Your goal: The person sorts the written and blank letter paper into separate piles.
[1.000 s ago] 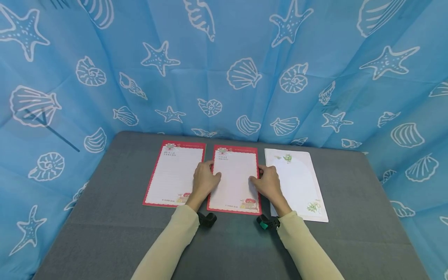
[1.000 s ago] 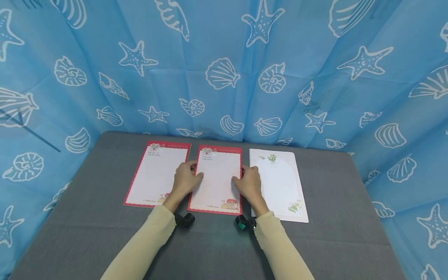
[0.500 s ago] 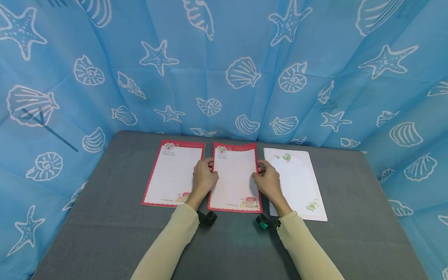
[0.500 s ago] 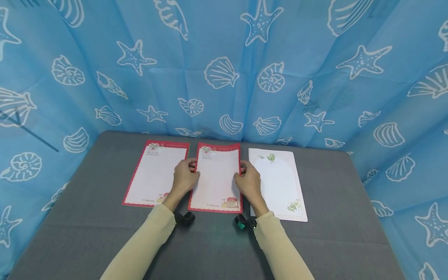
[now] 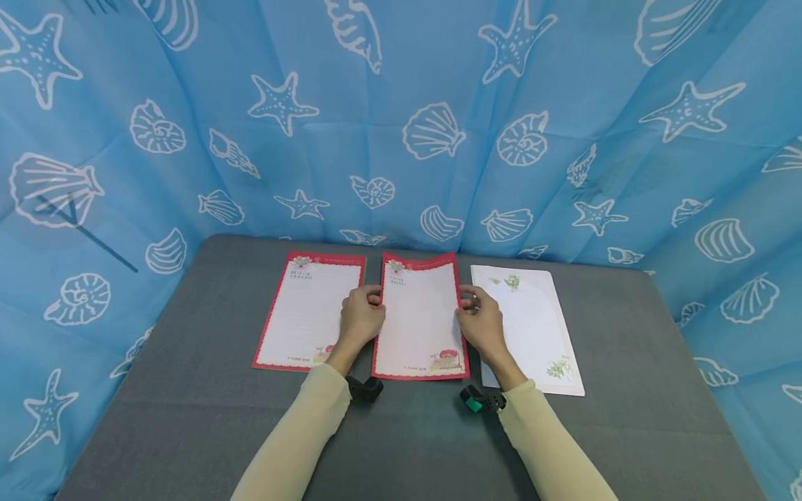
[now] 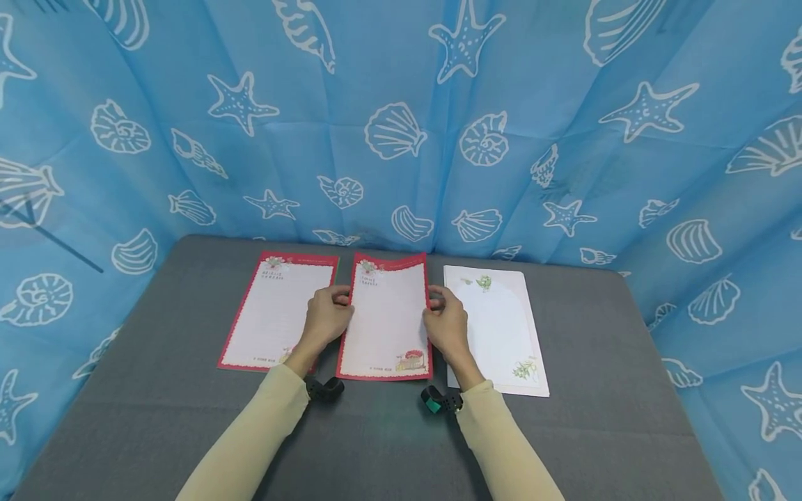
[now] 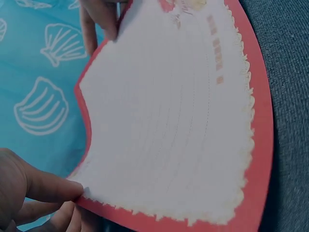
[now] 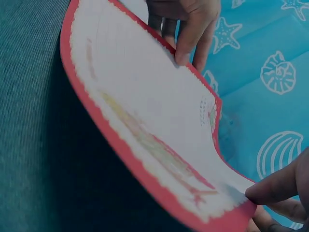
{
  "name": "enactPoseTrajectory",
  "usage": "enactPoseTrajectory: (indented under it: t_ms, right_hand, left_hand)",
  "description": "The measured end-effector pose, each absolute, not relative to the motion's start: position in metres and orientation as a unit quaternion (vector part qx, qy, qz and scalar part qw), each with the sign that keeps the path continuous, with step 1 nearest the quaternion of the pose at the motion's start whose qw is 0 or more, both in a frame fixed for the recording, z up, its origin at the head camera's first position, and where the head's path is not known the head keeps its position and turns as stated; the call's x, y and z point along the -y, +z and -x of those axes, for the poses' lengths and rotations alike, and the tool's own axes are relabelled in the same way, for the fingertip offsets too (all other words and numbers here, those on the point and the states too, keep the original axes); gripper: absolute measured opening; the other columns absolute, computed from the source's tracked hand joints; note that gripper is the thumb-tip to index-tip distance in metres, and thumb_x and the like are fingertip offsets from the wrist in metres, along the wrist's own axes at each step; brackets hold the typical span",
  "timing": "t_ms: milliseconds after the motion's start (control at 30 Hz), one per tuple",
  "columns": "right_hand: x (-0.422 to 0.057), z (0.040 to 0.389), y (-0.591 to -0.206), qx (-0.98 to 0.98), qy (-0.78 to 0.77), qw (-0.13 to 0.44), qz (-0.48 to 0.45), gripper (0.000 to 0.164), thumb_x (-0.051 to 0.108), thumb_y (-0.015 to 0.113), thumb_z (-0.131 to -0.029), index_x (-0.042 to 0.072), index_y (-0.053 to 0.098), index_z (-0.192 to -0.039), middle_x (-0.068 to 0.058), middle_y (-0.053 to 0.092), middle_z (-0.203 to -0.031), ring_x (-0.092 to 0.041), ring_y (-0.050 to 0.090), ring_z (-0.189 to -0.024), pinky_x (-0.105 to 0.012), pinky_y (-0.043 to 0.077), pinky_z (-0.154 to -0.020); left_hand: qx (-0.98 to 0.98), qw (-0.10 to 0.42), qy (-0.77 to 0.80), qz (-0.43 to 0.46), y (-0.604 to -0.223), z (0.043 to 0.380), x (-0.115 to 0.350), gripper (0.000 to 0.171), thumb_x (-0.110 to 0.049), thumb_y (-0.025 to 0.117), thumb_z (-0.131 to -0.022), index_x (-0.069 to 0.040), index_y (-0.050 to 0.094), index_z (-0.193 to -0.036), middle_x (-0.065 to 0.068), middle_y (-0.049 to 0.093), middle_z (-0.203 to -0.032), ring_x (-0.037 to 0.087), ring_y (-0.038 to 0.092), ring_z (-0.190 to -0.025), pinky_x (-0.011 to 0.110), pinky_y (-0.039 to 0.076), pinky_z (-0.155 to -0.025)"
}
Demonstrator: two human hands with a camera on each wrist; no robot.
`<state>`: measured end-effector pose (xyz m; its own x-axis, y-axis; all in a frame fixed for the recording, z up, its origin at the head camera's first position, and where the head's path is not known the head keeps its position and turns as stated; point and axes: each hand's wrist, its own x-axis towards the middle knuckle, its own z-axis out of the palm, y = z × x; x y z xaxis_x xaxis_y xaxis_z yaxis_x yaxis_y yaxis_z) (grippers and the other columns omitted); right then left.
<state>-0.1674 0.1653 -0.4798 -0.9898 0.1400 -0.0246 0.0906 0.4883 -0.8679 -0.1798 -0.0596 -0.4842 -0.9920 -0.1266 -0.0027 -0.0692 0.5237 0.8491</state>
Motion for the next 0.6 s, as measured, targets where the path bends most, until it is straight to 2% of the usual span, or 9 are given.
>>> enactPoseTrajectory:
  t_ms: [167,267,600]
  right_hand:
    - [-0.161,0.166,-0.476,0.836,0.544,0.032,0.07,0.045,-0.005,0.06,-0.092,0.002,0.06,-0.136,-0.023,0.067,-0.11,-0.027,0.065,-0.09,-0.02,0.048,-0.067]
    - [-0.156,0.165,-0.473,0.82,0.568,0.039,0.063,0.042,-0.005,0.061,-0.092,0.0,0.061,-0.134,-0.024,0.068,-0.108,-0.029,0.066,-0.089,-0.019,0.048,-0.067]
    - [-0.129,0.17,-0.473,0.794,0.606,0.031,0.041,0.037,-0.005,0.062,-0.093,-0.002,0.063,-0.13,-0.021,0.068,-0.1,-0.02,0.064,-0.078,-0.023,0.05,-0.062]
  left_hand:
    - [0.874,0.035,-0.483,-0.051,-0.479,0.18,0.066,0.036,-0.002,0.068,-0.09,-0.005,0.071,-0.126,0.006,0.073,-0.089,0.019,0.071,-0.078,0.048,0.054,-0.08]
    - [0.871,0.037,-0.486,-0.053,-0.476,0.181,0.074,0.035,-0.003,0.069,-0.091,-0.005,0.071,-0.126,0.007,0.073,-0.089,0.019,0.071,-0.078,0.046,0.055,-0.076]
    - [0.861,0.031,-0.504,-0.061,-0.468,0.18,0.116,0.033,-0.004,0.068,-0.093,-0.004,0.07,-0.126,0.016,0.073,-0.101,0.031,0.072,-0.094,0.048,0.057,-0.079]
